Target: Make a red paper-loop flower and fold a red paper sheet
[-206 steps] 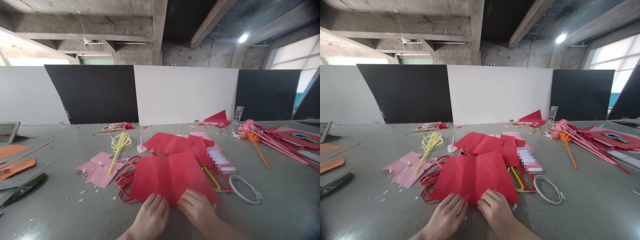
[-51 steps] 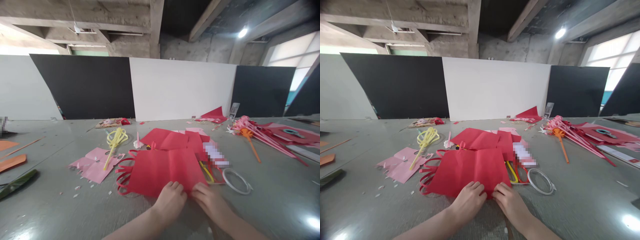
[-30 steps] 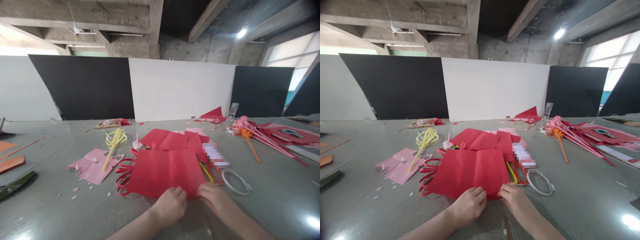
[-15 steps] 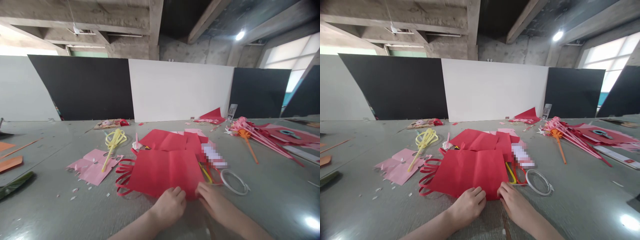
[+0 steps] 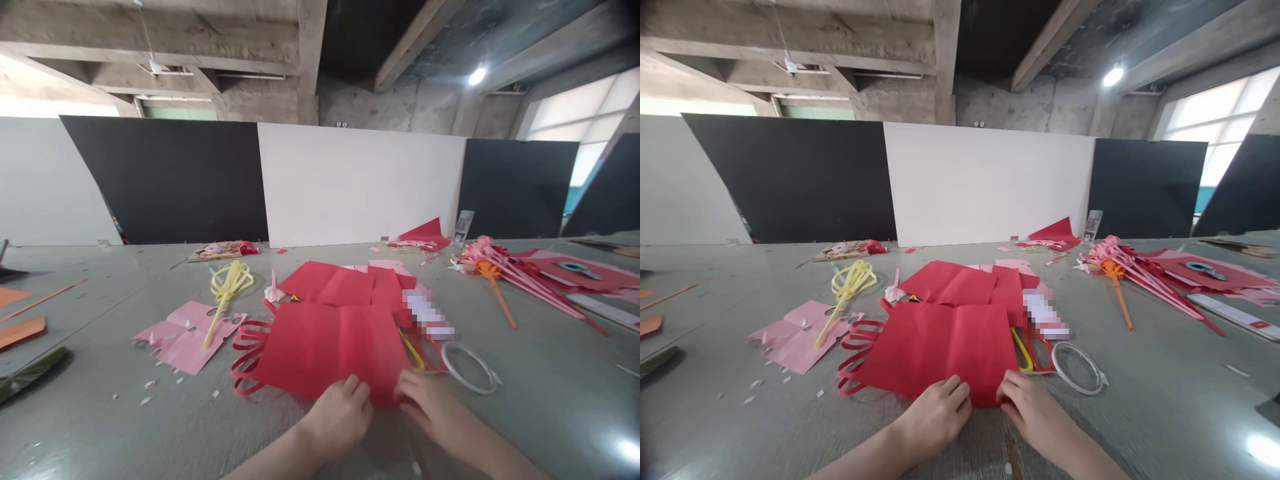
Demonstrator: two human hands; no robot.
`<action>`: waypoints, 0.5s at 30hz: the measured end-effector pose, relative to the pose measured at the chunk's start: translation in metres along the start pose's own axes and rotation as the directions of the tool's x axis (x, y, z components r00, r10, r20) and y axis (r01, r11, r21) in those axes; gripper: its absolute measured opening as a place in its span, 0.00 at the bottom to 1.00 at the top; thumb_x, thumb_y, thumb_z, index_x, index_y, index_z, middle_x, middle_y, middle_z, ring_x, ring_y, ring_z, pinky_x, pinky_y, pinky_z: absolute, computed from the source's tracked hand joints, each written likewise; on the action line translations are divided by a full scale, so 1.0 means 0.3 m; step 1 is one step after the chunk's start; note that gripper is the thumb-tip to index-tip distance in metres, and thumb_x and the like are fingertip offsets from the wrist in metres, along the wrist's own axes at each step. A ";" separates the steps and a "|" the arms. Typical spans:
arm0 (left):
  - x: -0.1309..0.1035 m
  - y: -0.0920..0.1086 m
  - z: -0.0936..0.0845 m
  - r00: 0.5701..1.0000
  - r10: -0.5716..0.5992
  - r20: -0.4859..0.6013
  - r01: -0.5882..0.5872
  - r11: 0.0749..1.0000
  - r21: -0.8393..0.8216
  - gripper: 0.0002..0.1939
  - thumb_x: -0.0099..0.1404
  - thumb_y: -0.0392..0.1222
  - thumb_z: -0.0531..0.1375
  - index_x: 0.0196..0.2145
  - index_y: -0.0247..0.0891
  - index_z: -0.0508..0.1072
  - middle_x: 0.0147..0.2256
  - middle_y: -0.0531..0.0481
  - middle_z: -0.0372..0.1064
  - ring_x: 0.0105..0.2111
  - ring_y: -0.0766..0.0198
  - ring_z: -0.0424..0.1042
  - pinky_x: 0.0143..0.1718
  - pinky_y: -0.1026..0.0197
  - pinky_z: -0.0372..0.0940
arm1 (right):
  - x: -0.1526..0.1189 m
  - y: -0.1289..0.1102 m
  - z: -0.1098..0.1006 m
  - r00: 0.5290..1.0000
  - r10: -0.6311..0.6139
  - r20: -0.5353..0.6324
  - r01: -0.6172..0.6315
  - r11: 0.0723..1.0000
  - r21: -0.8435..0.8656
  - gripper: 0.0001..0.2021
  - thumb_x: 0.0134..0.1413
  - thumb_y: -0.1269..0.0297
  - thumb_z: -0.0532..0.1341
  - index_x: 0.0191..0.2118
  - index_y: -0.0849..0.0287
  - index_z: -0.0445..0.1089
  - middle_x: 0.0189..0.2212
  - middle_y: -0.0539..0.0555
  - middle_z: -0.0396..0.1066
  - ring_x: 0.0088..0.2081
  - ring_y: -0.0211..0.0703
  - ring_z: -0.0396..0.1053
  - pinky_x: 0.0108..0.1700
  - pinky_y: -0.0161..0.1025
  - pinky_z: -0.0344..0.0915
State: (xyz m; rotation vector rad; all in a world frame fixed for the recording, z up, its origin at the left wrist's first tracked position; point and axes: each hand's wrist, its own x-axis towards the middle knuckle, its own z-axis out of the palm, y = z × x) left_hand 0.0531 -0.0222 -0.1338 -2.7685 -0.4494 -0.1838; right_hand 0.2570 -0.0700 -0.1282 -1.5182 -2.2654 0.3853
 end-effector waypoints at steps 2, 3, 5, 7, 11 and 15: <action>-0.001 -0.002 0.004 1.000 0.007 -0.014 -0.007 1.000 -0.005 0.02 0.60 0.34 0.56 0.30 0.33 0.66 0.30 0.48 0.62 0.30 0.58 0.63 0.24 0.60 0.61 | 0.000 0.003 0.001 1.000 0.008 -0.004 -0.008 1.000 0.003 0.11 0.50 0.80 0.51 0.31 0.58 0.66 0.32 0.51 0.65 0.35 0.41 0.65 0.36 0.36 0.58; -0.001 -0.003 0.007 1.000 0.007 -0.020 -0.008 1.000 -0.013 0.02 0.60 0.34 0.56 0.29 0.34 0.65 0.30 0.48 0.62 0.30 0.59 0.63 0.25 0.60 0.61 | 0.000 0.006 0.004 1.000 0.011 0.000 -0.011 1.000 0.005 0.11 0.50 0.80 0.50 0.31 0.59 0.66 0.32 0.51 0.65 0.35 0.41 0.65 0.36 0.36 0.58; 0.000 -0.005 0.009 0.999 -0.013 -0.030 0.011 0.999 -0.049 0.04 0.60 0.34 0.56 0.28 0.34 0.65 0.29 0.49 0.62 0.29 0.60 0.63 0.26 0.60 0.61 | 0.002 0.015 0.012 1.000 0.013 0.015 -0.013 1.000 0.020 0.11 0.49 0.80 0.50 0.31 0.59 0.65 0.32 0.51 0.65 0.34 0.41 0.65 0.35 0.36 0.58; 0.002 -0.007 0.007 0.998 -0.043 -0.049 0.036 0.991 -0.131 0.04 0.62 0.35 0.54 0.30 0.35 0.66 0.31 0.49 0.64 0.31 0.61 0.65 0.31 0.60 0.63 | 0.003 0.022 0.020 1.000 0.018 0.025 -0.019 0.999 0.038 0.11 0.49 0.81 0.50 0.30 0.59 0.65 0.31 0.51 0.65 0.34 0.40 0.65 0.35 0.36 0.59; 0.002 -0.010 0.002 0.994 -0.047 -0.099 0.011 0.944 -0.329 0.10 0.66 0.34 0.49 0.43 0.36 0.66 0.41 0.48 0.67 0.43 0.65 0.65 0.44 0.63 0.61 | 0.004 0.019 0.018 0.999 0.042 0.022 -0.043 0.995 0.086 0.11 0.48 0.80 0.50 0.29 0.58 0.64 0.32 0.51 0.65 0.35 0.40 0.65 0.37 0.36 0.59; -0.002 -0.007 0.014 0.998 -0.040 -0.056 0.014 0.919 -0.393 0.14 0.65 0.32 0.49 0.48 0.35 0.64 0.48 0.45 0.65 0.50 0.64 0.62 0.47 0.64 0.61 | -0.001 0.008 0.000 0.998 0.062 0.033 -0.065 0.993 0.098 0.10 0.46 0.80 0.52 0.28 0.58 0.65 0.30 0.50 0.66 0.33 0.39 0.65 0.35 0.34 0.59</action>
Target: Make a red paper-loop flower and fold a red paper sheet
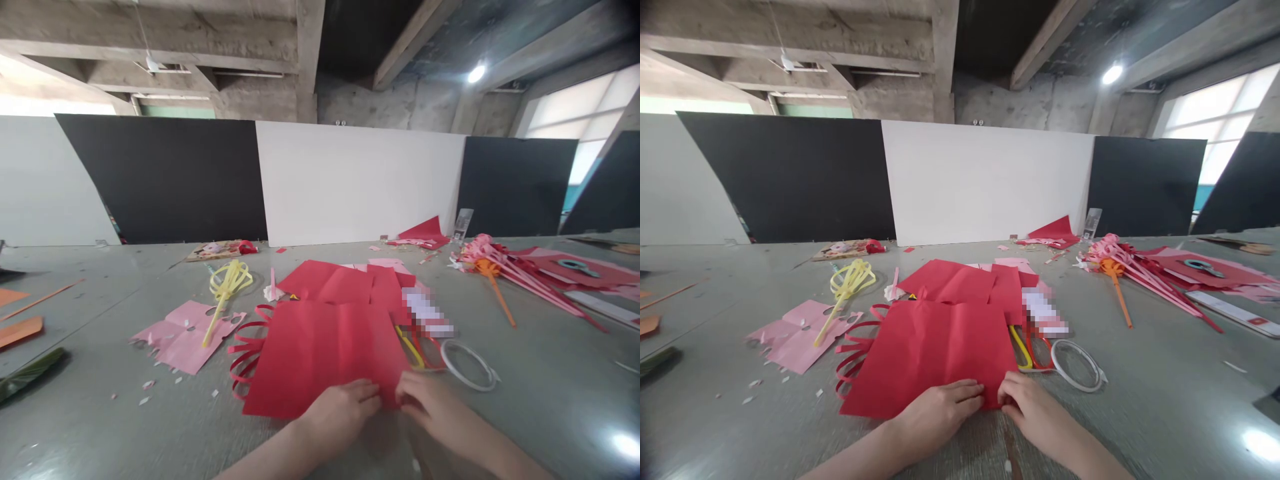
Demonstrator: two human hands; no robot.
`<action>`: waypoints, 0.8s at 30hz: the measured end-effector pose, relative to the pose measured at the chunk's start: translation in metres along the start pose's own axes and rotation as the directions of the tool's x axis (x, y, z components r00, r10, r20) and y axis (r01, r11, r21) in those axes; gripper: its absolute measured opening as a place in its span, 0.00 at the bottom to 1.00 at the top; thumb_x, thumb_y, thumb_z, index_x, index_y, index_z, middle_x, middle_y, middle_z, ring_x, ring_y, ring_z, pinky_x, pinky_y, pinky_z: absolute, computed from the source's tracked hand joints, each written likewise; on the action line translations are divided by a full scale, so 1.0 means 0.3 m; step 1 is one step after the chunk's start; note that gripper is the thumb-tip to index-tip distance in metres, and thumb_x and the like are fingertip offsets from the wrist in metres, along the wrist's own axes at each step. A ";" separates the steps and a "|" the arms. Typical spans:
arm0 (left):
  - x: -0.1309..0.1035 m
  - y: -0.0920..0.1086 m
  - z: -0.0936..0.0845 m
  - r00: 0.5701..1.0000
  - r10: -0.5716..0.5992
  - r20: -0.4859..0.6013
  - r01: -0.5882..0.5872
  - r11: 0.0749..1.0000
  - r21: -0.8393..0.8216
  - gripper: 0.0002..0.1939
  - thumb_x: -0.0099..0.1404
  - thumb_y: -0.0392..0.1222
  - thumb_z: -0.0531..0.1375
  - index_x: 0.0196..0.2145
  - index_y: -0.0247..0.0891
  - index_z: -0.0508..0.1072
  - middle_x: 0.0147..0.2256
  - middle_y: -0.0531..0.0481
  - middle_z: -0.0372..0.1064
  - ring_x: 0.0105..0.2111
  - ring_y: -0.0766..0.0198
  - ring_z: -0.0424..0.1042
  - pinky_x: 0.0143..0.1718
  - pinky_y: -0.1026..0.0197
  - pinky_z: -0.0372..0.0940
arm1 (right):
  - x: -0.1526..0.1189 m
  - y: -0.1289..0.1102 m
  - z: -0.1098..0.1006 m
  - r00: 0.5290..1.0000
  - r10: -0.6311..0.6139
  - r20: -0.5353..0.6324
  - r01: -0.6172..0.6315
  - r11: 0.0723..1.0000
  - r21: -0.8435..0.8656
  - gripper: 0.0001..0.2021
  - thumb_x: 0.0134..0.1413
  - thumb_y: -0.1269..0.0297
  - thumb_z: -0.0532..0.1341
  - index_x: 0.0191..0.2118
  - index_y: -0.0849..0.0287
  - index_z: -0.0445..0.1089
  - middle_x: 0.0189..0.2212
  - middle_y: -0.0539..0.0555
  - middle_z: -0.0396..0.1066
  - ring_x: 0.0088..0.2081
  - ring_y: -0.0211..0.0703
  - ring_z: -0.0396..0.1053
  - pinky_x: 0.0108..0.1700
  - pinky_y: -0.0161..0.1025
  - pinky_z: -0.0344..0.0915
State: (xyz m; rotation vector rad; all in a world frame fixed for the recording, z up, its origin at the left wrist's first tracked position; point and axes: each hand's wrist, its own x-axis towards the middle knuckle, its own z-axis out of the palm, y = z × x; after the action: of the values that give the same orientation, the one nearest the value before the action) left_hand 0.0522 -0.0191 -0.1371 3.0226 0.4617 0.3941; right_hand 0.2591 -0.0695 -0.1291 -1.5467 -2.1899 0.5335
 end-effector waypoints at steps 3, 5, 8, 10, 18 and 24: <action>-0.001 0.000 0.012 1.000 -0.003 0.024 0.003 1.000 0.007 0.14 0.64 0.31 0.50 0.48 0.34 0.64 0.50 0.44 0.64 0.51 0.61 0.61 0.49 0.62 0.60 | -0.003 -0.001 -0.009 1.000 0.009 0.004 -0.009 1.000 0.000 0.10 0.45 0.80 0.54 0.28 0.58 0.66 0.29 0.48 0.66 0.32 0.38 0.65 0.34 0.33 0.58; 0.000 0.002 0.015 0.999 -0.002 0.035 0.002 1.000 0.023 0.15 0.63 0.31 0.51 0.48 0.32 0.63 0.50 0.42 0.63 0.51 0.60 0.61 0.50 0.61 0.59 | -0.004 0.003 -0.010 1.000 0.015 0.008 -0.015 1.000 0.001 0.10 0.45 0.80 0.55 0.28 0.58 0.66 0.29 0.48 0.67 0.31 0.38 0.65 0.33 0.33 0.58; 0.002 0.006 0.017 0.999 0.007 0.050 -0.010 0.999 0.050 0.15 0.62 0.30 0.52 0.47 0.30 0.64 0.50 0.41 0.63 0.51 0.59 0.61 0.52 0.61 0.57 | -0.004 0.008 -0.008 1.000 0.023 0.008 -0.023 1.000 0.009 0.10 0.44 0.81 0.55 0.28 0.58 0.67 0.29 0.49 0.67 0.32 0.38 0.66 0.34 0.33 0.58; 0.004 0.012 0.025 0.999 0.008 0.045 -0.011 0.998 0.063 0.14 0.62 0.31 0.53 0.46 0.30 0.65 0.49 0.41 0.64 0.50 0.59 0.62 0.52 0.61 0.57 | -0.004 0.007 -0.006 1.000 0.020 0.004 -0.020 1.000 0.022 0.11 0.45 0.81 0.54 0.28 0.58 0.67 0.29 0.49 0.68 0.32 0.38 0.66 0.34 0.33 0.58; 0.045 0.063 0.055 0.947 -0.321 0.004 0.321 0.946 -0.031 0.07 0.63 0.34 0.53 0.35 0.36 0.71 0.39 0.47 0.68 0.41 0.58 0.66 0.42 0.58 0.63 | -0.006 -0.001 -0.003 1.000 0.031 -0.006 -0.031 0.999 0.029 0.12 0.45 0.82 0.53 0.28 0.58 0.67 0.29 0.49 0.68 0.33 0.38 0.66 0.35 0.33 0.58; 0.073 0.077 0.010 0.904 -0.426 0.024 0.427 0.899 -0.100 0.13 0.64 0.31 0.50 0.31 0.38 0.74 0.31 0.49 0.66 0.33 0.62 0.65 0.34 0.62 0.62 | 0.002 0.010 0.003 0.996 0.084 -0.005 -0.084 0.996 0.013 0.10 0.43 0.80 0.54 0.27 0.59 0.68 0.29 0.50 0.68 0.33 0.39 0.66 0.35 0.33 0.57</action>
State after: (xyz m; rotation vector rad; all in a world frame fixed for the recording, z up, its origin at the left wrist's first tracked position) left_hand 0.0797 -0.0348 -0.1324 2.7105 1.0412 0.3682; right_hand 0.2607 -0.0680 -0.1313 -1.6378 -2.1202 0.5675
